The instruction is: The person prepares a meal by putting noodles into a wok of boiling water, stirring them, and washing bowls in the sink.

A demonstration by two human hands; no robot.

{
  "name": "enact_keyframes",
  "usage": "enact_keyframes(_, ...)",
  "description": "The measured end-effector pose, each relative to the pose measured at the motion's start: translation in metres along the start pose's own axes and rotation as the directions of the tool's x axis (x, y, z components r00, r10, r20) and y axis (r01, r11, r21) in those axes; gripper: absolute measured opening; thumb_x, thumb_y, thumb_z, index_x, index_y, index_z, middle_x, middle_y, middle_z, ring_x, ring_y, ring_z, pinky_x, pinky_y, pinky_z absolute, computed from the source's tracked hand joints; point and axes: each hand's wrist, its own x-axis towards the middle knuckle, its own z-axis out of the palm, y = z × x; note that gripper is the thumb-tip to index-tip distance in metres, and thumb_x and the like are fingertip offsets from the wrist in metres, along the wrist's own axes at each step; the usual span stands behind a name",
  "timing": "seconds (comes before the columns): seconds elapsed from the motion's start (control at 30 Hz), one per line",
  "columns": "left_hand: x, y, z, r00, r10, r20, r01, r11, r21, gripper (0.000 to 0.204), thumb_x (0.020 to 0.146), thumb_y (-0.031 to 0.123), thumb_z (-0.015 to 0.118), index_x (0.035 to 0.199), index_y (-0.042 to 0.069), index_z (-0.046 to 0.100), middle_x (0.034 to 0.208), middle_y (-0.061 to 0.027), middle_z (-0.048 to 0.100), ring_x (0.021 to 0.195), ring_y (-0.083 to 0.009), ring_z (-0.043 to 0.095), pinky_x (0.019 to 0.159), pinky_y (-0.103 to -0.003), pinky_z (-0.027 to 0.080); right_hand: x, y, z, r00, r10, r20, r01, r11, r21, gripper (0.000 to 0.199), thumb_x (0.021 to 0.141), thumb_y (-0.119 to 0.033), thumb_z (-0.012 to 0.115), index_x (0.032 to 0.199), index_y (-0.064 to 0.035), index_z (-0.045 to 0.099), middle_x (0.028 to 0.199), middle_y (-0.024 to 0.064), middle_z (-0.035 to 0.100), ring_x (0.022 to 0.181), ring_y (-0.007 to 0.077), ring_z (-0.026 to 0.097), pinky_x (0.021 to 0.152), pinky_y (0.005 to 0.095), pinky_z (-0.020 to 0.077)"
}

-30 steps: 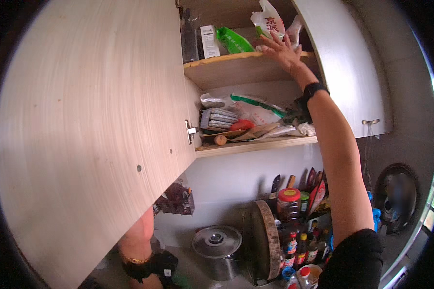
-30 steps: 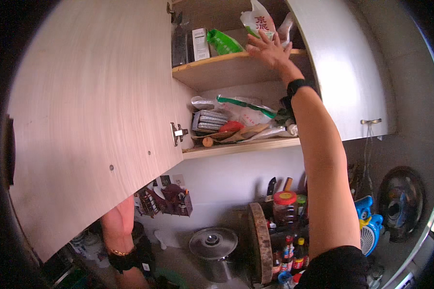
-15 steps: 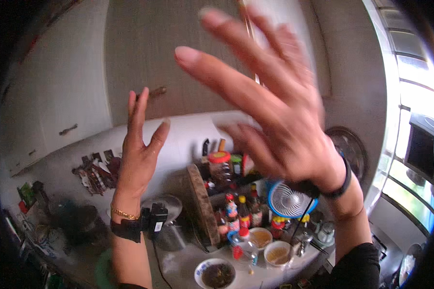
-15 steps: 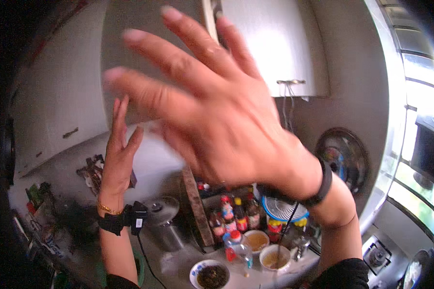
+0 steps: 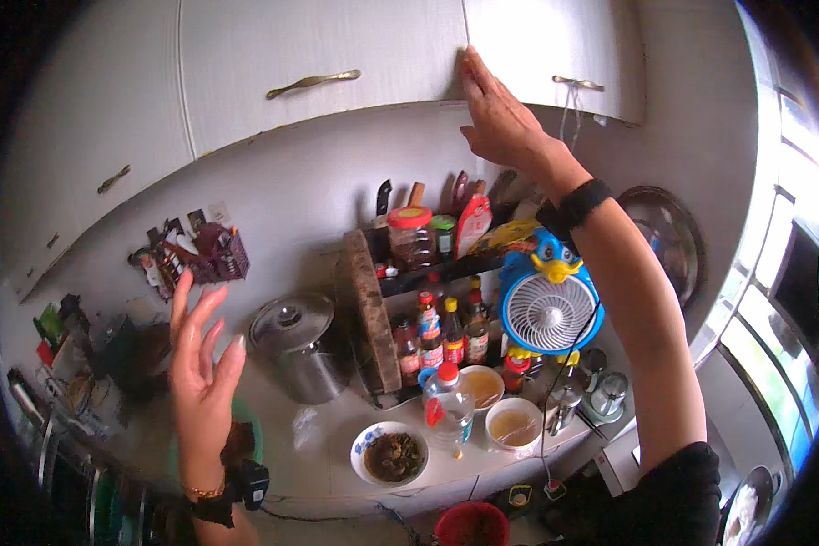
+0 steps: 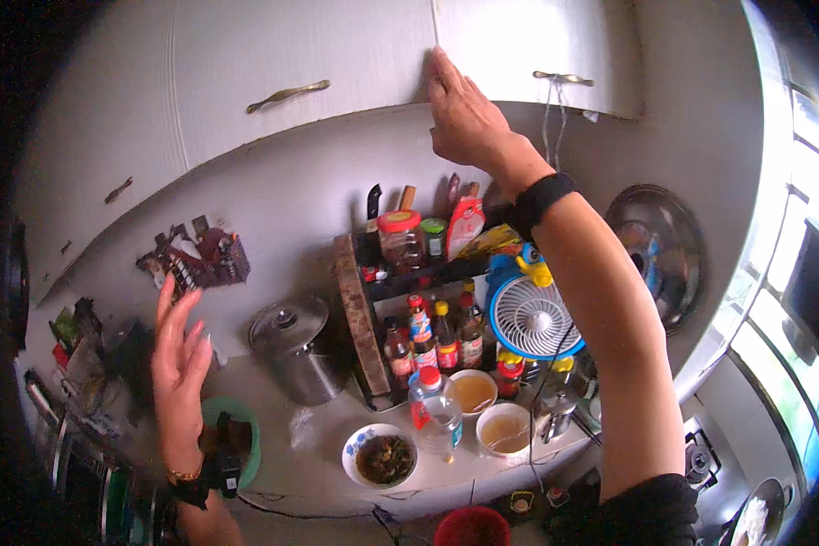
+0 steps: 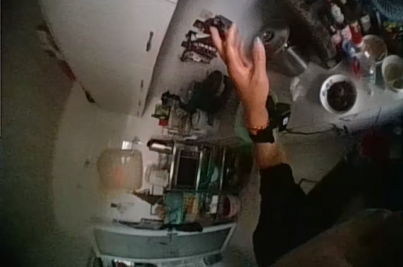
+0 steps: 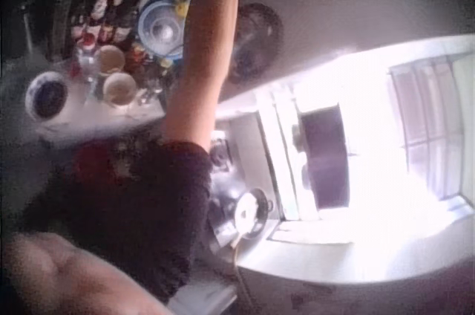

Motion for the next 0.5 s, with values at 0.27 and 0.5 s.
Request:
enact_keyframes(0.27,-0.072,-0.028,-0.082,0.957,-0.267,-0.116,0.290,0.915,0.281,0.034,0.081,0.005,0.051,0.115,0.006,0.054,0.142,-0.0086,0.030,0.122,-0.0224,0.040,0.098,-0.035,0.033,0.011,-0.022,0.004,0.996,0.091,-0.017,-0.086,0.851,-0.519,0.068,0.075,-0.014,0.049,0.136,0.0050,0.026,0.142,0.0204,0.024,0.135,0.0340,0.017,0.103,0.0662,0.0072)
enact_keyframes(0.5,-0.108,-0.051,-0.108,0.943,-0.312,-0.111,0.331,0.902,0.275,0.030,0.084,0.007,0.052,0.113,0.002,0.054,0.137,-0.0121,0.037,0.120,-0.0201,0.041,0.095,-0.031,0.035,0.019,-0.030,0.000,0.921,0.217,0.324,0.095,0.681,-0.726,0.075,0.082,-0.015,0.047,0.137,0.0120,0.003,0.146,0.0274,0.001,0.136,0.0380,-0.002,0.111,0.0450,0.0089)
